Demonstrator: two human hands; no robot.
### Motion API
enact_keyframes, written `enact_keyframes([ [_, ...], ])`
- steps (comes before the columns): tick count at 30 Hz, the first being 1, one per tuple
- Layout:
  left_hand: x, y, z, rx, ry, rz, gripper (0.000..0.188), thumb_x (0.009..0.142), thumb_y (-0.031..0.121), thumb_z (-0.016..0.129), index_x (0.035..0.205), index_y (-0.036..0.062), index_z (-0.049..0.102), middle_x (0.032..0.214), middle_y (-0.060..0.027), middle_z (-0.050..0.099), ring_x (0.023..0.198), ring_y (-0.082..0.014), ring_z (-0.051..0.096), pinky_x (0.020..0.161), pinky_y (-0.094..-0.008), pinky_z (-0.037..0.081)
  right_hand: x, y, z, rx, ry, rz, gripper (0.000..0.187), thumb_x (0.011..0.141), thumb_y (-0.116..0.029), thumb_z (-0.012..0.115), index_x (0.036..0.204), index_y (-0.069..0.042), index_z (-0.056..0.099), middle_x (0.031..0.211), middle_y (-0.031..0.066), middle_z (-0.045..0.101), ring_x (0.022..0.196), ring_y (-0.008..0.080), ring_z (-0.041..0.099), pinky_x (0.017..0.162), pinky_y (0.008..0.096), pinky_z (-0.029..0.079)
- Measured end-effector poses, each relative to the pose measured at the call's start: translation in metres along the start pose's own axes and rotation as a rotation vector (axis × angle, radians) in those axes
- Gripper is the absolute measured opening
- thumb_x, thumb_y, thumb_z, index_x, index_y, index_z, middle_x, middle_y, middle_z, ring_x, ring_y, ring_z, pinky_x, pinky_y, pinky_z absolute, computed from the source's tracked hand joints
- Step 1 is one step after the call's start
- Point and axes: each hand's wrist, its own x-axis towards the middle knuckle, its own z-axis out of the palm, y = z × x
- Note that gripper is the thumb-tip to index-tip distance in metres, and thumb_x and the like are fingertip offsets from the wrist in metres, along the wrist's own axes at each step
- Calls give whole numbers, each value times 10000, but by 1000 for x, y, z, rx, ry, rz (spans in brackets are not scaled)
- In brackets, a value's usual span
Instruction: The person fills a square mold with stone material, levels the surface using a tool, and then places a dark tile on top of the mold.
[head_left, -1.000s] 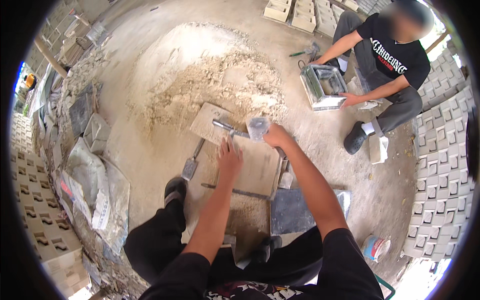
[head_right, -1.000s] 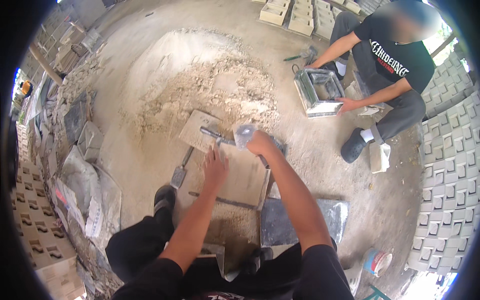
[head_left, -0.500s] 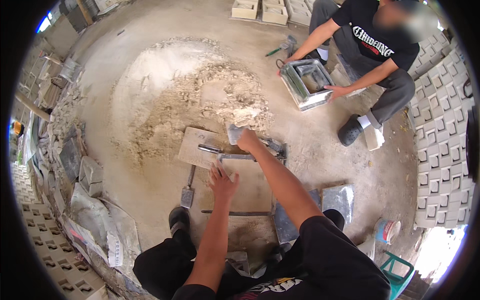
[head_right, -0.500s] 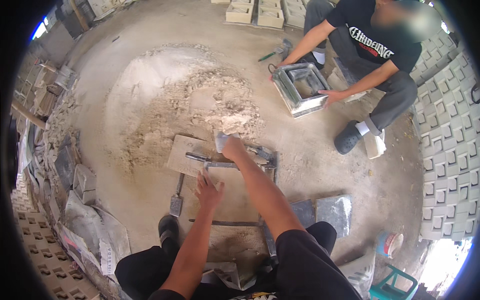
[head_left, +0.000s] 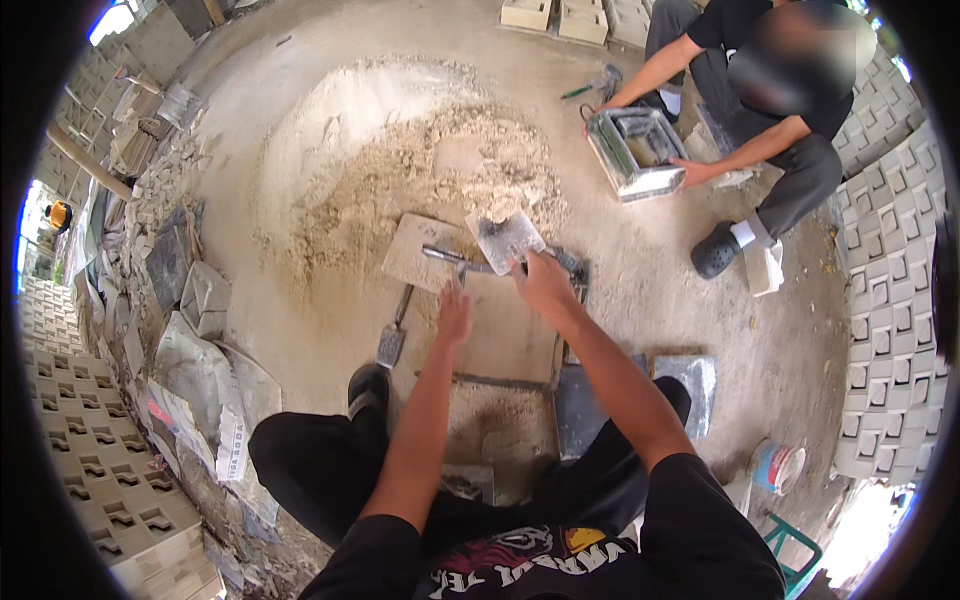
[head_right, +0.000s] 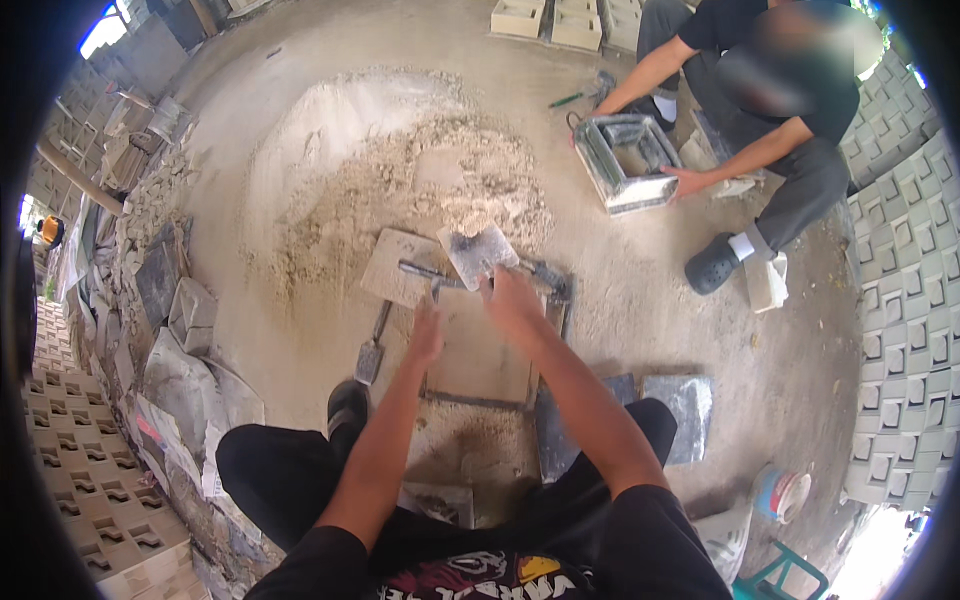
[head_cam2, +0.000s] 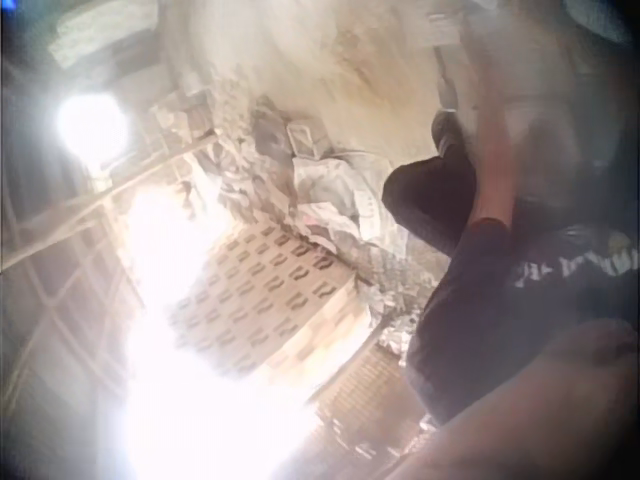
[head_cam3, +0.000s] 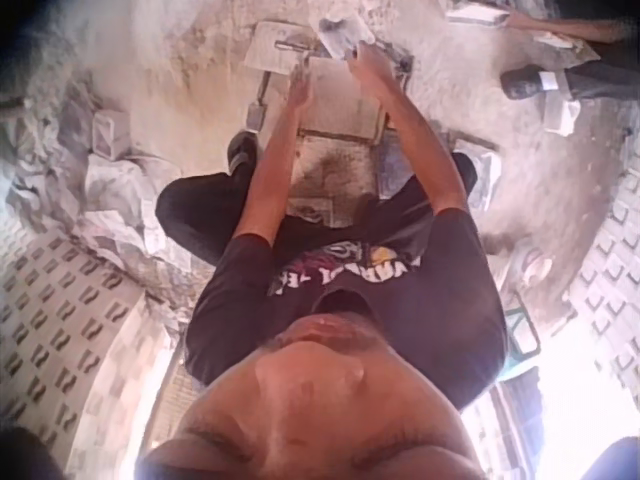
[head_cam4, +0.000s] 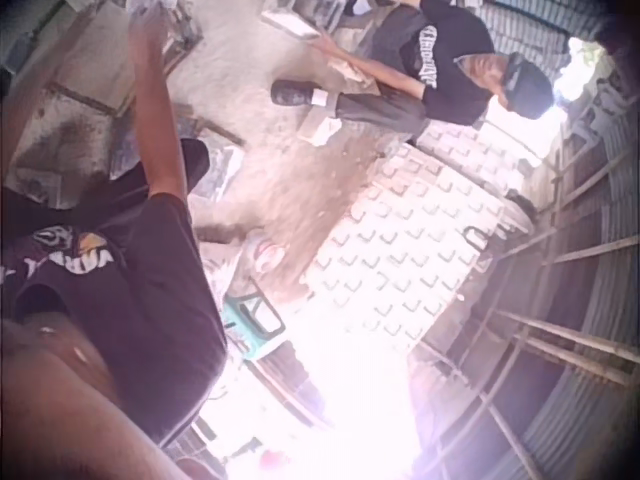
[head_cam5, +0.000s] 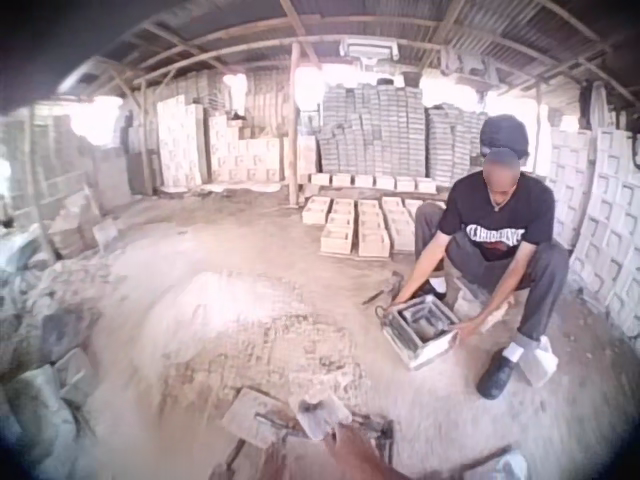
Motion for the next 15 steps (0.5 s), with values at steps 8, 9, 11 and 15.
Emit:
enact_keyframes([
  [8, -36, -25, -22, -667, -154, -211, 704, 932, 544, 273, 1425, 44, 223, 1463, -202, 246, 1371, -331, 216, 1078, -471, 205, -97, 15, -29, -129, -182, 124, 380, 903, -342, 459, 885, 9, 606, 826, 258, 629, 809, 436, 610, 745, 506, 487],
  [9, -37, -25, -20, -653, -132, -200, 704, 936, 545, 259, 1419, 34, 240, 1457, -202, 262, 1367, -328, 228, 1079, -456, 208, -104, 15, -28, -134, -211, 123, 374, 899, -337, 463, 884, 8, 608, 833, 255, 631, 811, 433, 612, 745, 506, 489],
  [11, -42, -24, -15, -630, -100, -182, 708, 944, 548, 231, 1407, 13, 273, 1445, -204, 295, 1360, -322, 253, 1083, -426, 215, -116, 16, -25, -146, -266, 119, 363, 890, -327, 472, 883, 8, 612, 847, 248, 634, 817, 425, 617, 745, 506, 493],
  [15, -45, -20, -13, -602, -79, -155, 737, 959, 552, 175, 1382, -29, 340, 1422, -206, 361, 1346, -310, 303, 1089, -366, 229, -116, 13, -11, -266, -170, 64, 335, 894, -304, 486, 842, -3, 624, 849, 229, 637, 785, 414, 621, 711, 492, 505],
])
